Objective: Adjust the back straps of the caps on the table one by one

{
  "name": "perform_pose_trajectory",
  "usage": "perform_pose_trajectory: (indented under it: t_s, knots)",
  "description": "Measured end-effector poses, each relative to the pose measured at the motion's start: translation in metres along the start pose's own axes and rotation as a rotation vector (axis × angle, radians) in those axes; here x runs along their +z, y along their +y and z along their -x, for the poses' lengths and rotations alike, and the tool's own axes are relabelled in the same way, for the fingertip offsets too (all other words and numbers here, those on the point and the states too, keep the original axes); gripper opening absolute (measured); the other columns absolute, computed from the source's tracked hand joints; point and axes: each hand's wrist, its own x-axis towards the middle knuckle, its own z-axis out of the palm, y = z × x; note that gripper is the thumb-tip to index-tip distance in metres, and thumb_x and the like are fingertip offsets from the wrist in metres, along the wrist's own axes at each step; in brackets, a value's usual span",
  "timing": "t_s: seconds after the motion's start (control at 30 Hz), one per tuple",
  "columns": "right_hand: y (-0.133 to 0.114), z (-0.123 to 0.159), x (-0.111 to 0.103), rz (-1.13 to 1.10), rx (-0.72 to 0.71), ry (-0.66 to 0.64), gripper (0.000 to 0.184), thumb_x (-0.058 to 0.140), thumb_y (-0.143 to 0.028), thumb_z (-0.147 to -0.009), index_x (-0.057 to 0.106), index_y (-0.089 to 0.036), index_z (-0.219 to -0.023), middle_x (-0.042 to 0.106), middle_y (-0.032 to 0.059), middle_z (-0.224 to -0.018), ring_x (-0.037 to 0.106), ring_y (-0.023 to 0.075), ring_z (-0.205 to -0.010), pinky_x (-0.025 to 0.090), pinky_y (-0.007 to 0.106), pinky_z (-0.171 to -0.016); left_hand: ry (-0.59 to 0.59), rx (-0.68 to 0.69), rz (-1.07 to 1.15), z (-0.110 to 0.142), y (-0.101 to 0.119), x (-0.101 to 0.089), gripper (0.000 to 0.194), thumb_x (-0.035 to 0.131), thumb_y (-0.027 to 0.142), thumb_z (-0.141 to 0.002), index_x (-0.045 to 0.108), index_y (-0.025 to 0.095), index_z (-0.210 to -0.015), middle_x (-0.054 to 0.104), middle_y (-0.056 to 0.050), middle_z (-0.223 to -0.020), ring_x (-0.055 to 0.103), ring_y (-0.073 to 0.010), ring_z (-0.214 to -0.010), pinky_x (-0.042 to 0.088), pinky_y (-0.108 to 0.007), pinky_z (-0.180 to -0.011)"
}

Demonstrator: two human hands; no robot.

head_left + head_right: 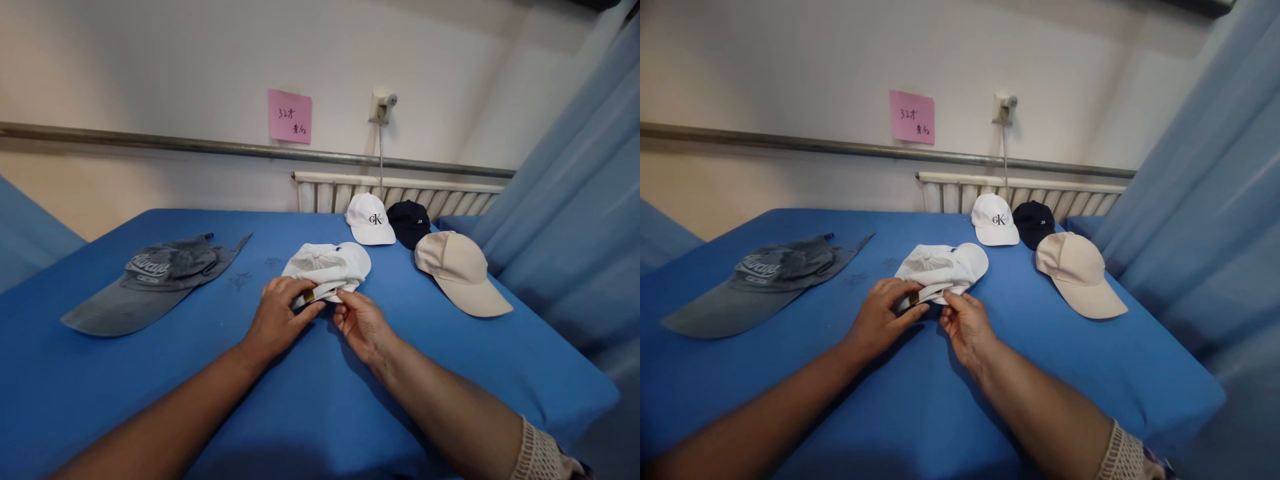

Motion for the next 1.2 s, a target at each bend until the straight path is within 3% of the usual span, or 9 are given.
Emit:
perform_pose_trajectory:
  t_s: [0.13,0.23,0.47,0.67,0.8,1.0,1.2]
  knots:
    - [0.003,0.001,0.000,0.045,0.056,-0.017,0.021,0.081,-0.016,-0.065,0.064,-0.015,-0.077,0.059,-0.0043,-0.062,0.047,0.0041,-0.047,0.037,0.016,-0.042,0.123,0.082,-0.112,0.002,0.002,0.002,0.028,0.067,0.042,-0.083,0.070,0.026,-0.105,0.062,-0.008,-0.116,0.049,-0.0291,-0.118,0.035,-0.048,-0.104]
    - [0.004,0.002,0.000,0.083,0.080,-0.028,0.023,0.081,-0.019,-0.064,0.064,-0.015,-0.078,0.057,-0.0053,-0.060,0.046,0.0041,-0.046,0.036,0.017,-0.043,0.143,0.098,-0.109,0.002,-0.001,0.004,0.024,0.067,0.042,-0.082,0.069,0.027,-0.101,0.058,-0.008,-0.127,0.042,-0.0300,-0.127,0.032,-0.048,-0.108]
    - [0.003,0.005,0.002,0.195,0.116,0.003,0.021,0.079,-0.025,-0.066,0.063,-0.015,-0.074,0.051,-0.0068,-0.053,0.040,0.0043,-0.043,0.032,0.017,-0.041,0.074,0.073,-0.099,0.000,-0.006,0.009,0.015,0.067,0.037,-0.082,0.065,0.023,-0.087,0.063,-0.007,-0.120,0.043,-0.0305,-0.126,0.032,-0.051,-0.108]
    - [0.005,0.005,-0.002,0.177,0.135,-0.029,0.029,0.085,-0.030,-0.063,0.063,-0.015,-0.075,0.055,-0.0053,-0.055,0.047,0.0059,-0.047,0.037,0.019,-0.046,0.047,0.044,-0.098,-0.001,-0.008,0.011,0.015,0.066,0.036,-0.082,0.065,0.022,-0.086,0.065,-0.007,-0.116,0.046,-0.0308,-0.122,0.034,-0.051,-0.105]
    - [0.004,0.003,-0.004,0.212,0.107,-0.003,0.029,0.085,-0.030,-0.062,0.064,-0.015,-0.074,0.053,-0.0060,-0.052,0.044,0.0054,-0.045,0.035,0.018,-0.044,0.049,0.100,-0.043,0.001,-0.007,0.008,0.018,0.065,0.038,-0.084,0.066,0.023,-0.093,0.065,-0.007,-0.115,0.049,-0.0277,-0.118,0.036,-0.046,-0.105]
    - [0.005,0.001,-0.006,0.262,0.094,-0.023,0.027,0.082,-0.030,-0.062,0.064,-0.014,-0.074,0.055,-0.0049,-0.054,0.046,0.0057,-0.046,0.036,0.018,-0.044,0.055,0.095,-0.093,0.005,0.004,0.002,0.016,0.060,0.036,-0.088,0.067,0.023,-0.095,0.070,-0.004,-0.097,0.056,-0.0259,-0.105,0.039,-0.044,-0.097]
    - [0.007,0.004,-0.005,0.361,0.072,-0.051,0.027,0.081,-0.031,-0.061,0.063,-0.015,-0.074,0.054,-0.0052,-0.054,0.044,0.0060,-0.046,0.035,0.019,-0.044,-0.060,0.007,-0.071,-0.001,0.000,0.004,0.036,0.049,0.038,-0.094,0.061,0.025,-0.126,0.064,-0.007,-0.129,0.049,-0.0283,-0.127,0.034,-0.047,-0.106]
